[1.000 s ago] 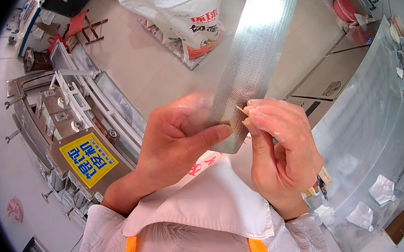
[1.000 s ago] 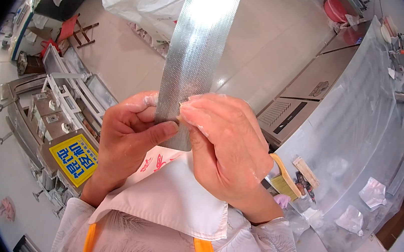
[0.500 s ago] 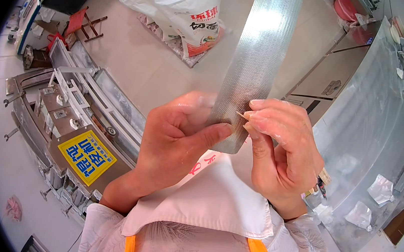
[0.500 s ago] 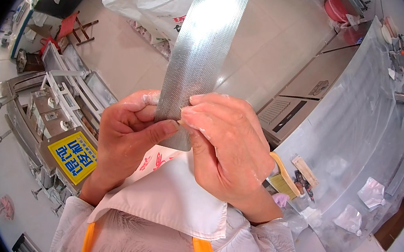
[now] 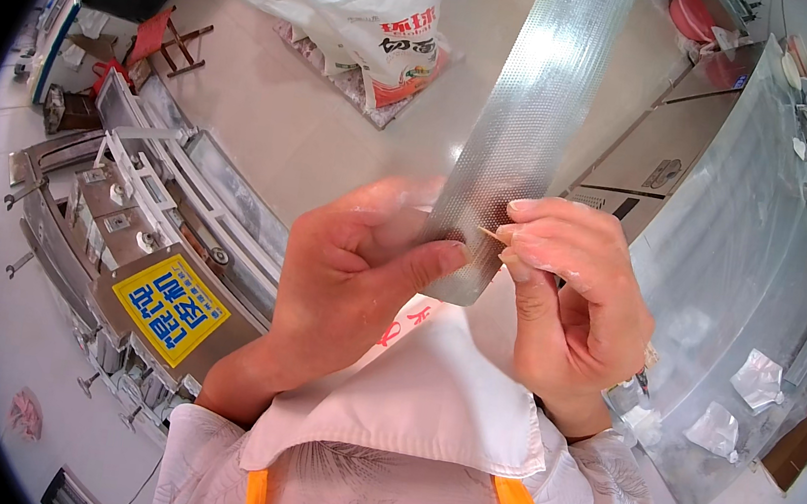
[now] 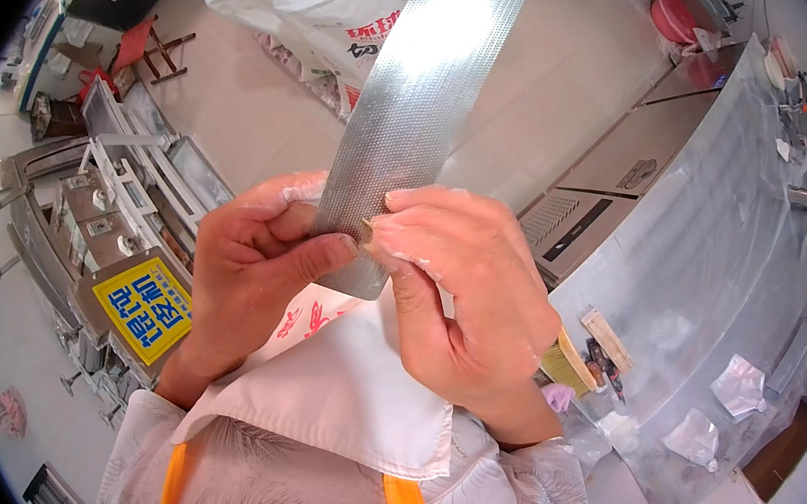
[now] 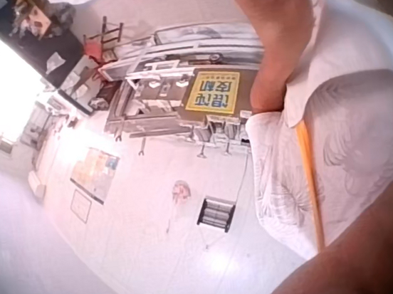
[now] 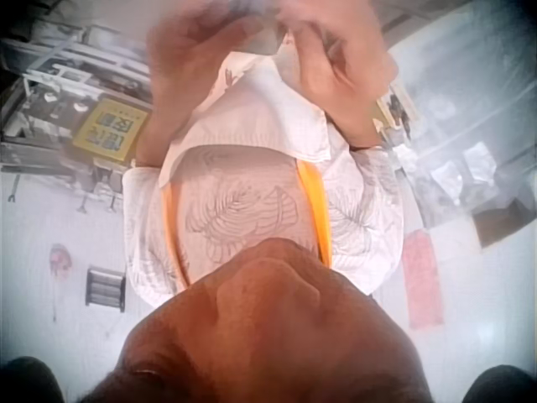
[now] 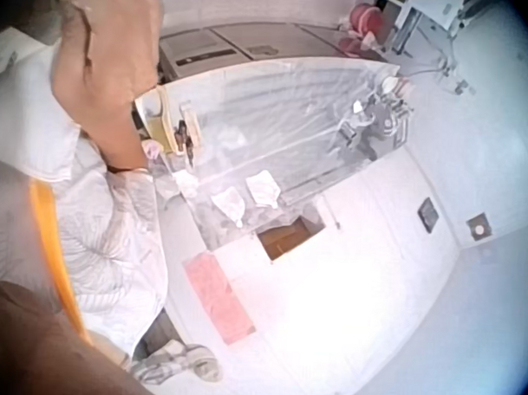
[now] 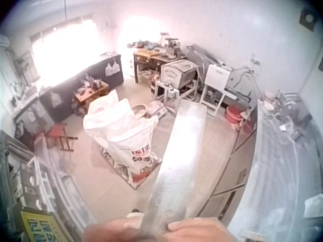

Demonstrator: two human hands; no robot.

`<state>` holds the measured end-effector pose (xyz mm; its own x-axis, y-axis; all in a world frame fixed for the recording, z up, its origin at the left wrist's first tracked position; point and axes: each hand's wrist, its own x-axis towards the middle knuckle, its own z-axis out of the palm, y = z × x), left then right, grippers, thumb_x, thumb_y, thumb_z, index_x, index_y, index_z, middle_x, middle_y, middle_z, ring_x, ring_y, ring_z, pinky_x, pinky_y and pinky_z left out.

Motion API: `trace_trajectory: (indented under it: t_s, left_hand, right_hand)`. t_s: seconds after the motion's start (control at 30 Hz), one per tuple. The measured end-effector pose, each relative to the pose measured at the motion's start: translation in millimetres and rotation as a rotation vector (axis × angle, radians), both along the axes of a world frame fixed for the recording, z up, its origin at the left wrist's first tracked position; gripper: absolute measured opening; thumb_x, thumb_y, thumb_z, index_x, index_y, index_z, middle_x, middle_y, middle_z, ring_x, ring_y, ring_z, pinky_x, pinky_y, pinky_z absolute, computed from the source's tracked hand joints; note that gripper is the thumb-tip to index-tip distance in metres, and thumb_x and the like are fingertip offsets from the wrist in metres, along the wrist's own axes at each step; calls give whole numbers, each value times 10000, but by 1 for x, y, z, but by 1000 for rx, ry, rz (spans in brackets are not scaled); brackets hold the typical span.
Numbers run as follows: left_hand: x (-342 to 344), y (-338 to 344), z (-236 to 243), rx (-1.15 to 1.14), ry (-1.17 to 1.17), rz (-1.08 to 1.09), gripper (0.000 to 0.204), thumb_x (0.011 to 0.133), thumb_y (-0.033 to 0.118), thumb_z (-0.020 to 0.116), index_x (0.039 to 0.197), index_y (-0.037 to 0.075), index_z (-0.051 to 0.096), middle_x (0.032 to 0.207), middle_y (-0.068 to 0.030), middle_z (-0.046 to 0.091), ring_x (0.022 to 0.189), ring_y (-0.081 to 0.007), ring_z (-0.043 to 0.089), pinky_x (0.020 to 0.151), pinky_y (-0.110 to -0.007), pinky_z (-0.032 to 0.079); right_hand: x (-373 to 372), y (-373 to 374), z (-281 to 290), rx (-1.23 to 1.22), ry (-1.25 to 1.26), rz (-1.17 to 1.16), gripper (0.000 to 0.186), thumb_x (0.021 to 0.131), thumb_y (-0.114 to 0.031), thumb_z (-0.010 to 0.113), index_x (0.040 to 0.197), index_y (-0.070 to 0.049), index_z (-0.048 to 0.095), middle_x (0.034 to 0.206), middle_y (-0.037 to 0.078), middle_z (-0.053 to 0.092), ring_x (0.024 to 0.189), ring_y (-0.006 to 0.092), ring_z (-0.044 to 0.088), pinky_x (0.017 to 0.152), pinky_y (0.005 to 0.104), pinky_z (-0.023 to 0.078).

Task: The person holds a rectangular metal mesh sheet and uses a wooden toothpick to clean the surface. They systematically poke and scrape the mesh with the toothpick to remove debris, occasionally turning the sheet to work on different areas.

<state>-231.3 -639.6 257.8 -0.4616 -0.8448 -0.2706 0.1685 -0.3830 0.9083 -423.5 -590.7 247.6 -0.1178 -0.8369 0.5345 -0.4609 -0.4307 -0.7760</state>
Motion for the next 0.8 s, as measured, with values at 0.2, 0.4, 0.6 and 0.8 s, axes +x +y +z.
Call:
trace_trajectory:
  t_s: [0.2,0.4,0.6,0.8]
  left_hand:
    - [0,0,-1,-7,14,2,464,1006,-142,688,1458,-116,586,1257,-153,761,1149,-172,732,1010,-317,613]
    - [-2,0,1,7,33,30,467,1004,-143,693,1457,-116,588,1213,-124,758,1126,-158,732,1001,-308,613]
    - [0,0,-2,-26,14,15,469,1000,-147,694,1457,-114,594,1233,-138,766,1132,-157,732,1000,-303,611]
    - [-1,0,0,-22,11,24,472,997,-154,690,1458,-116,594,1258,-159,773,1140,-162,735,1004,-301,608]
  right_hand:
    - [-3,-4,-2,-46,45,24,230,901,138,804,1075,29,698,959,150,801,1009,345,771,869,403,605]
    - [-2,-4,-1,-39,51,25,251,891,142,809,1081,20,700,956,143,805,1013,347,771,877,402,603]
    - [-3,-6,-3,-52,53,22,309,815,179,798,1065,12,729,1000,134,798,1002,346,782,865,405,620]
    - [-5,-6,10,-16,172,79,376,736,188,805,1069,22,750,1031,139,791,990,354,786,865,418,635]
